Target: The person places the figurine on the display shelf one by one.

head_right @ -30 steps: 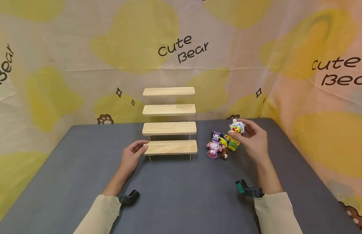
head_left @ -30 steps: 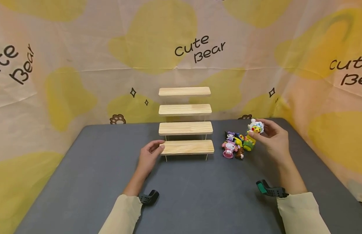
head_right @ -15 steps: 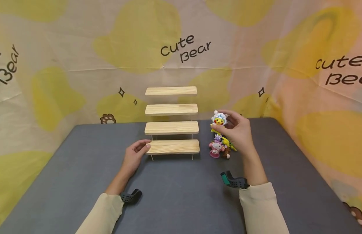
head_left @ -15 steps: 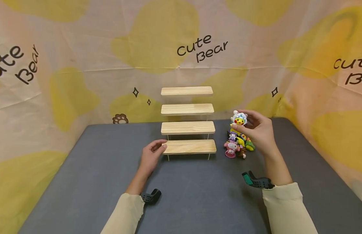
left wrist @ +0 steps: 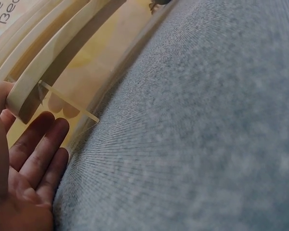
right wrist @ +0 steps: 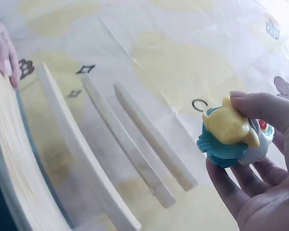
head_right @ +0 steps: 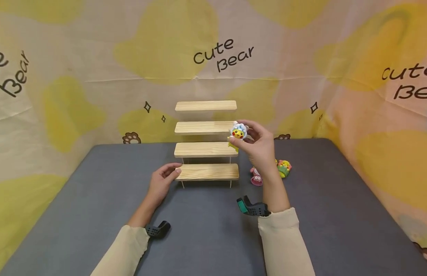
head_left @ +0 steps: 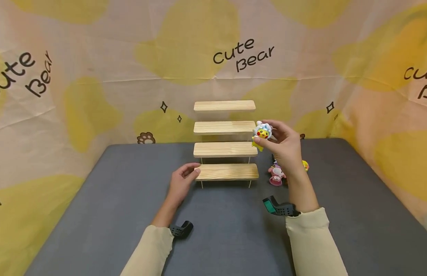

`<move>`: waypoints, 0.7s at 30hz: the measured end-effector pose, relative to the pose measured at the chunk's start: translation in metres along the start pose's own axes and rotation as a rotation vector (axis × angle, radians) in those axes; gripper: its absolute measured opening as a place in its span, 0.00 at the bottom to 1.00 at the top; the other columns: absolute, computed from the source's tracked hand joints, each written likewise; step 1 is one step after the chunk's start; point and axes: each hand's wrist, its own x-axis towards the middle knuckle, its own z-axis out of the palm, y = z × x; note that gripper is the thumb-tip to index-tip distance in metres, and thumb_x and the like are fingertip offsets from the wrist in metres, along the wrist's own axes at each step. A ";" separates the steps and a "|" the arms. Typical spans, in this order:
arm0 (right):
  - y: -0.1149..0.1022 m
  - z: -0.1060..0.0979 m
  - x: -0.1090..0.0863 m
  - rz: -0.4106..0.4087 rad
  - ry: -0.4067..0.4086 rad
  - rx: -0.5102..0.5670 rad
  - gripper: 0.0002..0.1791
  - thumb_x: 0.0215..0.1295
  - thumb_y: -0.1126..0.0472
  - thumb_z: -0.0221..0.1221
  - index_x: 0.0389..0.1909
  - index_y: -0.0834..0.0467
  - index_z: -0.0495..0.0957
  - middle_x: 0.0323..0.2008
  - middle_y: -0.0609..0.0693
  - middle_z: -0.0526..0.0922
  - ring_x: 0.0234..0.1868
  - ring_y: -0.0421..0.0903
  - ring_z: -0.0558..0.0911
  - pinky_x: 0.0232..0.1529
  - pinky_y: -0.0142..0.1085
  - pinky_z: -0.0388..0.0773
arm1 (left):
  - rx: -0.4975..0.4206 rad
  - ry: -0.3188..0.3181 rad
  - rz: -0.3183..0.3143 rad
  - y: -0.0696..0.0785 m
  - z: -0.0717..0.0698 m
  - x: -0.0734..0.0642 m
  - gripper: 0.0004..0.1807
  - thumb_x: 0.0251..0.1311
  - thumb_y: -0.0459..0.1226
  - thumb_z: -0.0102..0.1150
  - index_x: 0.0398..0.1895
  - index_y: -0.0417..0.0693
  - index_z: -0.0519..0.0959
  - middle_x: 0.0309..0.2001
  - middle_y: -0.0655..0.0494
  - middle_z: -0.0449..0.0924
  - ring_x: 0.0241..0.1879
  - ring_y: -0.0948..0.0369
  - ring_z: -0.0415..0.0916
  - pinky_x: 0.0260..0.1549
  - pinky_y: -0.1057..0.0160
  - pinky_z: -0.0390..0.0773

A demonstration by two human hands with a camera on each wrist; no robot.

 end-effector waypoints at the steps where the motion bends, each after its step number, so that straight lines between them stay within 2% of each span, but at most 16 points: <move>1: 0.001 0.002 -0.001 -0.004 -0.002 0.003 0.26 0.53 0.77 0.70 0.56 0.67 0.79 0.46 0.45 0.85 0.42 0.39 0.83 0.41 0.26 0.82 | 0.001 -0.002 0.003 0.000 0.001 0.000 0.14 0.66 0.38 0.65 0.52 0.43 0.84 0.54 0.44 0.85 0.50 0.67 0.80 0.45 0.72 0.78; 4: 0.001 0.005 -0.006 -0.001 -0.022 -0.003 0.27 0.53 0.77 0.70 0.56 0.68 0.79 0.45 0.44 0.85 0.40 0.38 0.83 0.39 0.26 0.82 | 0.002 -0.012 -0.002 -0.001 0.005 -0.001 0.14 0.66 0.38 0.65 0.52 0.44 0.84 0.53 0.45 0.85 0.49 0.68 0.80 0.45 0.73 0.77; 11: 0.006 0.013 -0.012 -0.014 -0.102 -0.098 0.27 0.52 0.76 0.71 0.55 0.67 0.78 0.44 0.43 0.85 0.41 0.38 0.84 0.41 0.27 0.82 | -0.007 -0.031 0.000 -0.002 0.009 -0.002 0.14 0.66 0.39 0.65 0.52 0.45 0.84 0.54 0.45 0.85 0.50 0.67 0.80 0.46 0.73 0.77; 17: 0.017 0.026 -0.010 -0.054 -0.197 -0.109 0.26 0.51 0.77 0.71 0.53 0.67 0.77 0.43 0.45 0.81 0.41 0.39 0.81 0.41 0.28 0.82 | -0.021 -0.019 0.003 -0.002 0.004 -0.001 0.14 0.67 0.39 0.65 0.52 0.44 0.84 0.54 0.45 0.85 0.52 0.66 0.79 0.47 0.73 0.76; 21: 0.024 0.038 -0.009 -0.055 -0.233 -0.101 0.25 0.51 0.77 0.71 0.52 0.67 0.77 0.46 0.48 0.80 0.43 0.39 0.81 0.42 0.29 0.82 | -0.019 -0.010 -0.004 -0.001 -0.001 -0.001 0.13 0.67 0.39 0.65 0.52 0.45 0.85 0.54 0.45 0.85 0.53 0.65 0.79 0.48 0.73 0.76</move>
